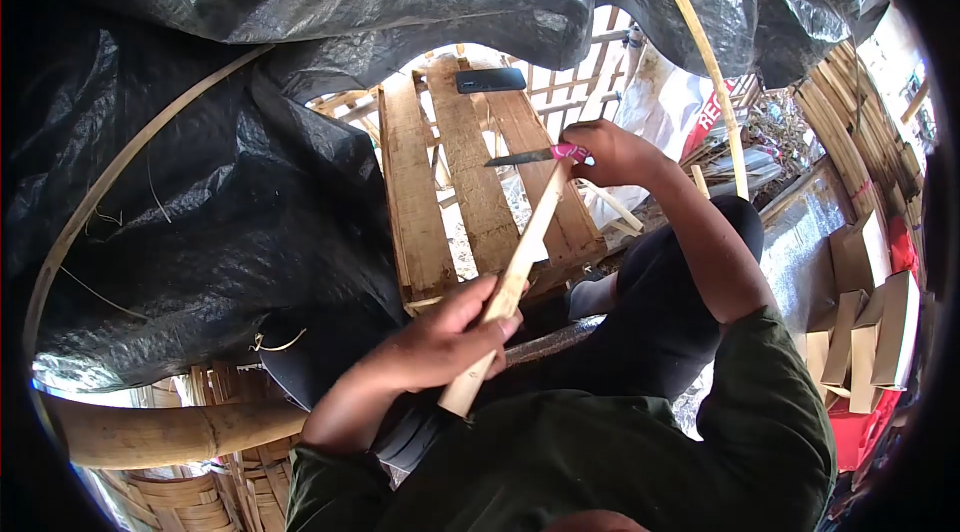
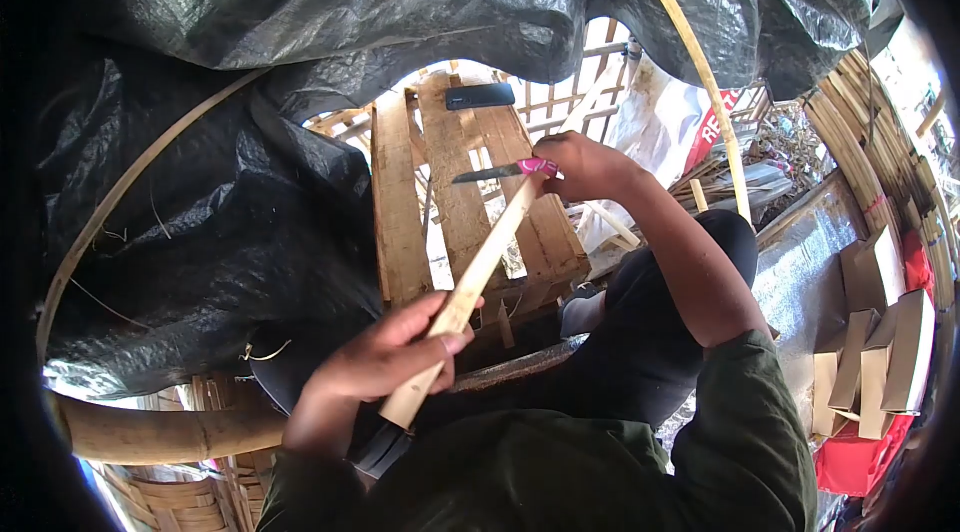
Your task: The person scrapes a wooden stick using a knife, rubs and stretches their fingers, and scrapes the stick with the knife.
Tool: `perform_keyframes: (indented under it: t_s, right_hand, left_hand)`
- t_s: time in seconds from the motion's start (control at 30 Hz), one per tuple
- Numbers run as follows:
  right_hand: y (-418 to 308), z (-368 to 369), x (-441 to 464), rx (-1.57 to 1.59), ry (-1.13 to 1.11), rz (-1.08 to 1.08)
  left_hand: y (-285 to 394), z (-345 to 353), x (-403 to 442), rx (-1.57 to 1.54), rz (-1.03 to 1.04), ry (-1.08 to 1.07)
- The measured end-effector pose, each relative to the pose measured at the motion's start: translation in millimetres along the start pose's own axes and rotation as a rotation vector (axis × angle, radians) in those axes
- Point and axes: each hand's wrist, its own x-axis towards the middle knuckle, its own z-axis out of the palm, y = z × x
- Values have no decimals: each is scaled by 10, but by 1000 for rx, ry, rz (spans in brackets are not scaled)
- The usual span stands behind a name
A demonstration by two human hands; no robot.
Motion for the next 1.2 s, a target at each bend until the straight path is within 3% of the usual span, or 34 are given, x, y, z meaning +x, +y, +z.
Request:
perform_keyframes:
  t_s: [0.2, 0.3, 0.4, 0.47, 0.87, 1.07, 1.2]
  right_hand:
    - [-115, -168, 99, -47, 109, 36]
    - [-222, -234, 196, -122, 242, -21]
    - [-115, -143, 344, -139, 290, 33]
    - [-120, -117, 426, -120, 233, 60]
    - [608, 408, 989, -118, 264, 110]
    - [477, 442, 1138, -95, 117, 181]
    - [484, 536, 1160, -79, 90, 100]
  left_hand:
    - [184, -35, -175, 22, 71, 35]
    - [249, -41, -154, 171, 140, 82]
    - [371, -21, -152, 377, 74, 155]
    - [341, -111, -80, 511, 105, 215]
    - [349, -938, 218, 656, 84, 364]
    - [225, -1126, 191, 695, 63, 367]
    - [150, -1146, 231, 674, 38, 364]
